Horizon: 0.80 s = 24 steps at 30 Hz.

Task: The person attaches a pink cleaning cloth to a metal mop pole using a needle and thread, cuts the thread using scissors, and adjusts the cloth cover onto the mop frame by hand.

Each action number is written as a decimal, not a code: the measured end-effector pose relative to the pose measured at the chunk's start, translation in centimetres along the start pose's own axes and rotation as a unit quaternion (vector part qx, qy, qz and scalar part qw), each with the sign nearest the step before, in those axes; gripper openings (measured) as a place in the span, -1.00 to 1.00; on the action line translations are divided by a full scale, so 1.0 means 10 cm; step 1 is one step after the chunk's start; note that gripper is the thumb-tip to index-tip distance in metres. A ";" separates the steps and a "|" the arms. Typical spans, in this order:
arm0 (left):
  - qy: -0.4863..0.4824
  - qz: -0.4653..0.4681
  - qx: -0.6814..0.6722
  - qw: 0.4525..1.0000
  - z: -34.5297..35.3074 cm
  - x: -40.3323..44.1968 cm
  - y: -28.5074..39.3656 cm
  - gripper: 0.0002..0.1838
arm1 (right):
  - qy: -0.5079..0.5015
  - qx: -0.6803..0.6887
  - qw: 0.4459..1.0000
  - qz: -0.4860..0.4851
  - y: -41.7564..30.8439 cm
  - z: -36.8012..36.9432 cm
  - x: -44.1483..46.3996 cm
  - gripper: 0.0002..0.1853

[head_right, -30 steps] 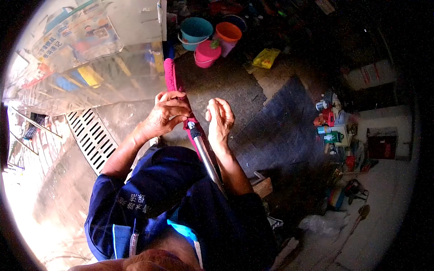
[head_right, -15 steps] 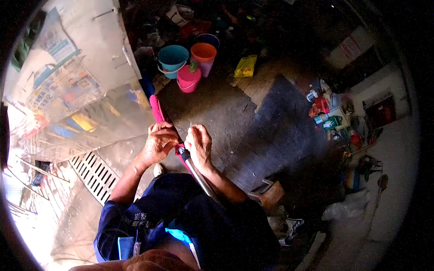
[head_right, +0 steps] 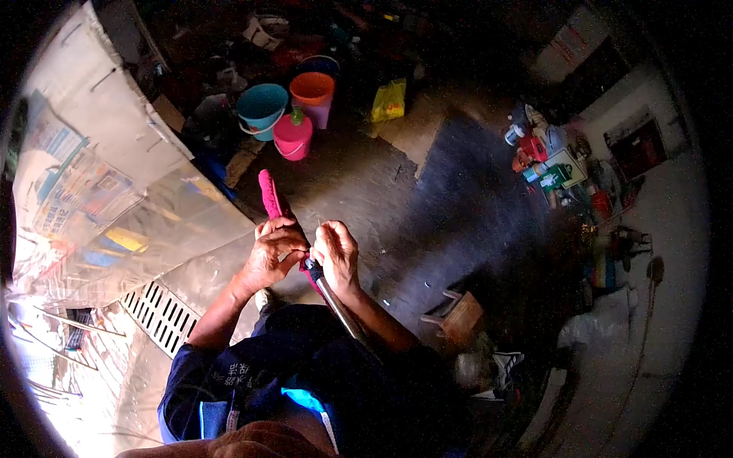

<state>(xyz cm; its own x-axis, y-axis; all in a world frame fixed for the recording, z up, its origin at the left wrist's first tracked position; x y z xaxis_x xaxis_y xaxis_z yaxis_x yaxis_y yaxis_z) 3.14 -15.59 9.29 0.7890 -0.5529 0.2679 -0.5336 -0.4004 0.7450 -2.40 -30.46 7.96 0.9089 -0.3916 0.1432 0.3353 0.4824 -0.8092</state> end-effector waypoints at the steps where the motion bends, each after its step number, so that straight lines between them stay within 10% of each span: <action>1: -0.010 -0.001 -0.005 1.000 0.07 0.05 0.05 -0.85 | 0.008 -0.005 1.000 0.000 -0.05 -0.08 0.01 -0.83; 14: -0.044 0.029 -0.127 0.990 1.07 0.84 0.10 -0.90 | 0.046 -0.161 0.985 -0.037 -0.40 -0.89 0.47 -0.84; 20: -0.107 -0.091 -0.375 0.916 1.60 1.40 -0.16 -0.98 | 0.079 -0.590 0.794 -0.127 -0.59 -1.23 0.92 -0.64; 24: -0.192 -0.089 -0.513 0.832 1.87 2.11 -0.17 -0.94 | 0.061 -0.717 0.695 -0.012 -0.84 -1.28 1.29 -0.42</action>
<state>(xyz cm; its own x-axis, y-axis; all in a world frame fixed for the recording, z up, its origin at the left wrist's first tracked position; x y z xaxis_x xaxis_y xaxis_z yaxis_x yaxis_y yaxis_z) 15.00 -40.22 2.29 0.5667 -0.8234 0.0287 0.2790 0.2245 0.9337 3.31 -49.57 9.33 0.8506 -0.4912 0.1877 -0.3202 -0.7671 -0.5559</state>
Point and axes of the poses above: each hand's wrist, its own x-axis towards the middle knuckle, its own z-axis out of the palm, y = z × x, the point moved 2 cm from there along x, towards the middle knuckle, and after that the axes turned 13 degrees about -z, right-handed, at the moved point
